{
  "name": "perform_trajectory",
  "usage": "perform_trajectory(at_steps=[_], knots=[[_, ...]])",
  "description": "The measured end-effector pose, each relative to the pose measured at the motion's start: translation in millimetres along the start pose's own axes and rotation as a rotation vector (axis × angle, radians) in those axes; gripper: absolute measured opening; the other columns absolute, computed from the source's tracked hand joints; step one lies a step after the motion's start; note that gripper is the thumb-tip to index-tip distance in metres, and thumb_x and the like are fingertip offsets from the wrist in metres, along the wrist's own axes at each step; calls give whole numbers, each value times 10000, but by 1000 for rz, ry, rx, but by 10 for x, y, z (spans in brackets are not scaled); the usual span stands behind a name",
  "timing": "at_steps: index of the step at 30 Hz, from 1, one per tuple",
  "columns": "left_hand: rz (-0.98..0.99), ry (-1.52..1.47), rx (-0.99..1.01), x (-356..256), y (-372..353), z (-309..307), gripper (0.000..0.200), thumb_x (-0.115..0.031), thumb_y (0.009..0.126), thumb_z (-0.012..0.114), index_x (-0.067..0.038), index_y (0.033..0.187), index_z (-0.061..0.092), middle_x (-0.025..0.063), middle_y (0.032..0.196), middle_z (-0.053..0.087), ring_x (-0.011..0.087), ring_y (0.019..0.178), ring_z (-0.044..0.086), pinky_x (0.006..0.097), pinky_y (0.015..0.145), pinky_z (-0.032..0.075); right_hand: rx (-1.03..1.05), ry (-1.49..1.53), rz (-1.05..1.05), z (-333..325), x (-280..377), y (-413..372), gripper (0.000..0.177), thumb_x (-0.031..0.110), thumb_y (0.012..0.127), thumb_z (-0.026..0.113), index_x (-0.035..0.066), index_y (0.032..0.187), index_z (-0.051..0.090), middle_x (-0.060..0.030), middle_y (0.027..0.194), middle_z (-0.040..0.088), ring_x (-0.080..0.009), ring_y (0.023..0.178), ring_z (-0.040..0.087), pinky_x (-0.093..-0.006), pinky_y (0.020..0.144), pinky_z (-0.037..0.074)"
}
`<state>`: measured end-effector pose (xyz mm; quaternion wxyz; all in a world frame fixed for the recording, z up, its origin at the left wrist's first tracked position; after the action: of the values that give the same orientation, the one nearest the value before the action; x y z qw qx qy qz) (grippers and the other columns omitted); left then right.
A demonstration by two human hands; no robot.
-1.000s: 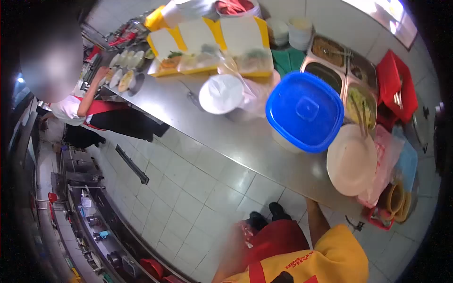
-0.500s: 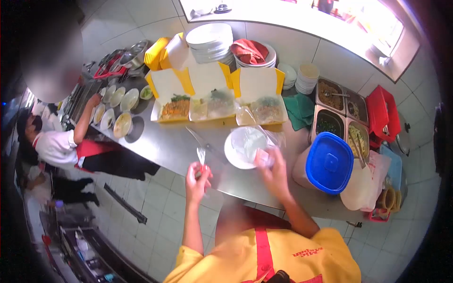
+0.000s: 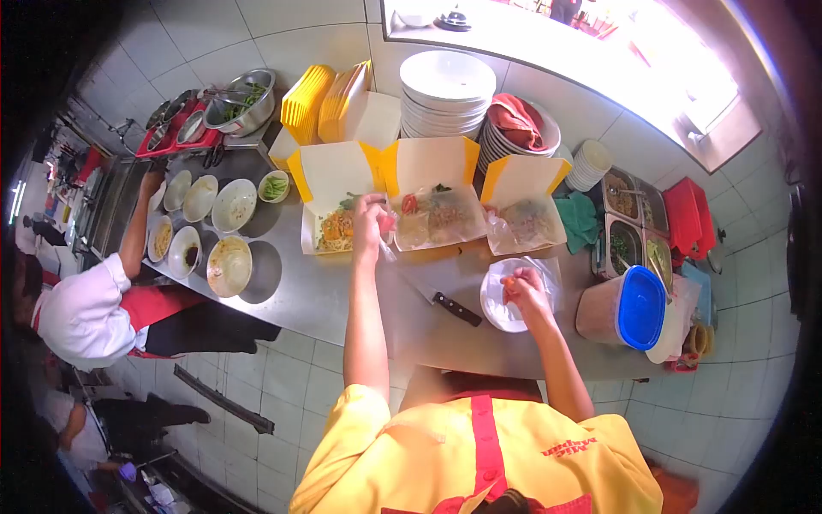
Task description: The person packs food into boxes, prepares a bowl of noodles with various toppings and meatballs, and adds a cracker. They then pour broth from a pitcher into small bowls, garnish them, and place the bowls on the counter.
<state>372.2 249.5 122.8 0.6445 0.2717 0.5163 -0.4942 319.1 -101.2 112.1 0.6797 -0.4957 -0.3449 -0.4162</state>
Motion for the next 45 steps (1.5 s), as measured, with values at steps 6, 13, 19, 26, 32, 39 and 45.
perform_trajectory(at_steps=[6, 13, 19, 26, 32, 39, 45], knots=[[111, 181, 50, -162, 70, 241, 357, 26, 782, 472, -31, 1134, 441, 74, 897, 529, 136, 746, 563, 284, 688, 516, -18, -240, -233, 193, 382, -172, 253, 81, 826, 651, -7, 1024, 520, -74, 809, 607, -138, 688, 602, -281, 620, 506], [573, 879, 81, -65, 93, 422, 440, -63, 842, 570, -24, 1255, 421, 164, 1170, 567, 270, 1061, 563, 371, 892, 441, 6, 83, -374, 261, 825, 209, 281, 4, 832, 563, -18, 1104, 495, -156, 1025, 602, -240, 919, 615, -350, 880, 490], [681, 987, -153, -43, -200, 338, 341, -175, 834, 606, 16, 1110, 549, 202, 1021, 591, 370, 936, 548, 434, 829, 435, 178, 437, -296, 276, 996, 343, 296, -40, 830, 515, -24, 1121, 464, -168, 1050, 583, -282, 1002, 595, -370, 929, 464], [648, 1427, -252, 186, 108, 226, 306, -273, 781, 622, -16, 947, 620, 155, 827, 575, 346, 818, 549, 463, 743, 413, -172, -7, -622, 848, 850, 524, 271, 59, 852, 597, -4, 1087, 480, -108, 988, 600, -166, 909, 611, -276, 815, 489], [686, 1459, -307, 120, -99, 407, 252, -261, 781, 651, -49, 918, 653, 151, 877, 607, 340, 846, 573, 451, 746, 438, -233, -667, -954, 1361, 622, 620, 412, 118, 823, 649, -25, 1168, 475, -191, 1078, 586, -287, 917, 626, -339, 808, 496], [620, 799, -423, 156, -206, 53, 209, -215, 834, 619, -15, 780, 594, 117, 706, 557, 311, 689, 546, 408, 617, 428, -118, -624, -713, 660, 253, 220, 325, 99, 800, 657, -24, 1075, 536, -180, 981, 587, -276, 838, 627, -349, 726, 502], [608, 1198, -370, 325, -49, 77, 192, -186, 798, 612, -14, 718, 586, 156, 746, 550, 348, 725, 539, 447, 657, 423, -478, -672, -796, -51, 628, 208, 153, 67, 791, 639, -21, 910, 598, -157, 828, 573, -245, 652, 580, -344, 599, 477]])
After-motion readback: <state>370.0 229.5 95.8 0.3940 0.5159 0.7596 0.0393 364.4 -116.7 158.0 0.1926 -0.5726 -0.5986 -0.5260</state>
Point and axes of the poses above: each hand's wrist, its own y-axis towards the middle knuckle, its own z-axis out of the palm, x = y × z, the point moved 5 cm from there along y, towards the middle knuckle
